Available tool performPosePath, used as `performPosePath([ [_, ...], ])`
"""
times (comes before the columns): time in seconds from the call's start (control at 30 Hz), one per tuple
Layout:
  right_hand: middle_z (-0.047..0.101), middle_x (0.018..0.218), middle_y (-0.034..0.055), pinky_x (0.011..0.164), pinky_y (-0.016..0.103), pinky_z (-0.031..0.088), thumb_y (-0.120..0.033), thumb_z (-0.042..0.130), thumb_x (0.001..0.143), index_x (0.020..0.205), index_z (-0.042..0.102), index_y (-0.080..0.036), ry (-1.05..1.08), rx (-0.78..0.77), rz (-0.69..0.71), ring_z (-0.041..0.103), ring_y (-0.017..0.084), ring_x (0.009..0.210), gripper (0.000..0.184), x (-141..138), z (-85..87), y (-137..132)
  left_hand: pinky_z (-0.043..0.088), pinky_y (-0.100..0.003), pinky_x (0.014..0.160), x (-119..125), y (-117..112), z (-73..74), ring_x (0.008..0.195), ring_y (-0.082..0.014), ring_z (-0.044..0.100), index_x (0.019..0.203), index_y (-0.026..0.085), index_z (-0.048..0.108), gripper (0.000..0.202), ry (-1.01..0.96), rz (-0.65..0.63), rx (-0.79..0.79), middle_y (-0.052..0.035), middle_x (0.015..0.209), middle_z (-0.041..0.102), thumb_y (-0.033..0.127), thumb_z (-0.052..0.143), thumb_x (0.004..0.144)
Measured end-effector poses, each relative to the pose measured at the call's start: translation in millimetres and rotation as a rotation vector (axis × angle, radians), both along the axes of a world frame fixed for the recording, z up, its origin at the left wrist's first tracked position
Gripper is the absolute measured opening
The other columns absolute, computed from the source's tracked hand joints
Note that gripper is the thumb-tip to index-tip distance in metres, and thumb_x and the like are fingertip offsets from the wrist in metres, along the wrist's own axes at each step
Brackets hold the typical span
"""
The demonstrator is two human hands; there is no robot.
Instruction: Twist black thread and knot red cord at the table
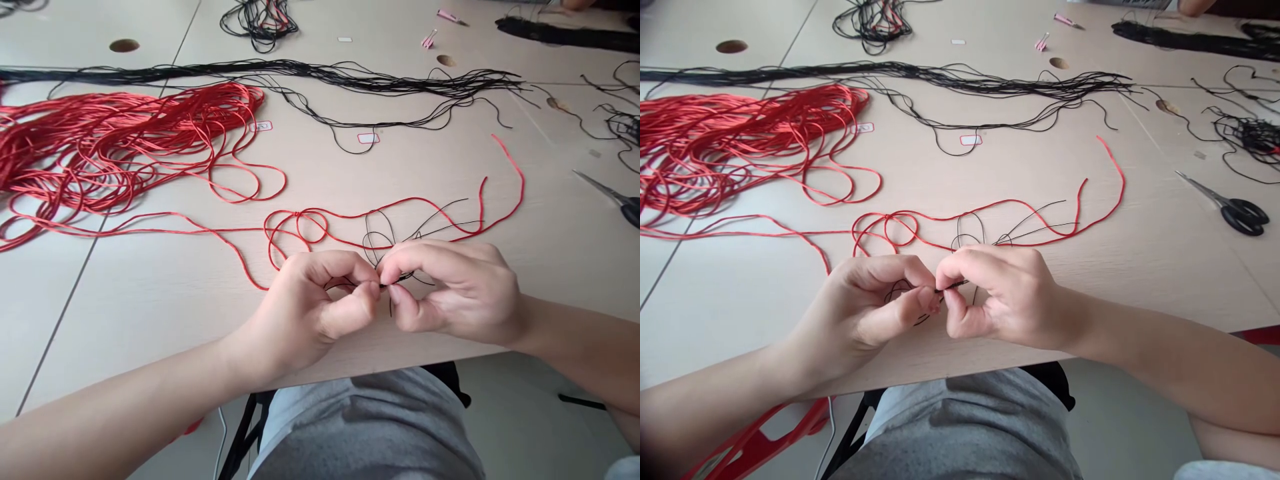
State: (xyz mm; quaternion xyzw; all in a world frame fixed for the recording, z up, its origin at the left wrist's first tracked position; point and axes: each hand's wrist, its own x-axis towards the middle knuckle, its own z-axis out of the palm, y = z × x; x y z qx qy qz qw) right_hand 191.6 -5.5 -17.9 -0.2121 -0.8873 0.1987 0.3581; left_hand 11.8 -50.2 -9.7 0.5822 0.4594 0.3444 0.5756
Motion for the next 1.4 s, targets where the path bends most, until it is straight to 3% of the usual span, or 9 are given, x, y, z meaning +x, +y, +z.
performPosePath([
  [0.13, 0.062, 0.070, -0.0012, 0.052, 0.022, 0.051, -0.004, 0.058, 0.072, 0.078, 0.052, -0.020, 0.030, -0.093, 0.021, 0.059, 0.010, 0.061, 0.017, -0.2, -3.0, 1.1, 0.038, -0.018, 0.052, -0.6, 1.1, 0.3, 0.056, -0.0071, 0.047, 0.068, 0.014, 0.060, 0.013, -0.021, 0.017, 0.002, 0.0026, 0.059, 0.055, 0.017, 0.054, 0.079],
  [0.3, 0.059, 0.067, 0.0001, 0.050, 0.026, 0.051, -0.005, 0.059, 0.070, 0.076, 0.051, -0.019, 0.086, -0.156, 0.079, 0.058, 0.012, 0.060, 0.017, -0.8, -5.6, 2.9, 0.040, -0.018, 0.054, -0.9, 1.0, -0.1, 0.059, -0.0080, 0.051, 0.071, 0.013, 0.061, 0.013, -0.038, 0.000, -0.030, 0.0008, 0.065, 0.060, 0.019, 0.054, 0.080],
  [1.13, 0.053, 0.061, -0.0008, 0.043, 0.021, 0.043, -0.001, 0.054, 0.068, 0.067, 0.048, -0.017, 0.030, -0.116, 0.136, 0.049, 0.008, 0.053, 0.017, -1.1, -0.1, 3.7, 0.037, -0.014, 0.050, 1.4, 2.6, -0.9, 0.056, -0.0048, 0.046, 0.069, 0.012, 0.063, 0.013, -0.028, -0.016, -0.027, 0.0028, 0.062, 0.057, 0.014, 0.055, 0.079],
  [1.4, 0.062, 0.067, -0.0014, 0.046, 0.022, 0.049, -0.004, 0.059, 0.071, 0.076, 0.053, -0.020, 0.063, -0.025, 0.018, 0.056, 0.009, 0.054, 0.018, -2.0, -2.3, 3.5, 0.037, -0.018, 0.052, -1.5, 2.9, -5.1, 0.056, -0.0064, 0.047, 0.070, 0.014, 0.061, 0.016, -0.041, 0.014, -0.027, 0.0024, 0.062, 0.058, 0.020, 0.053, 0.082],
])
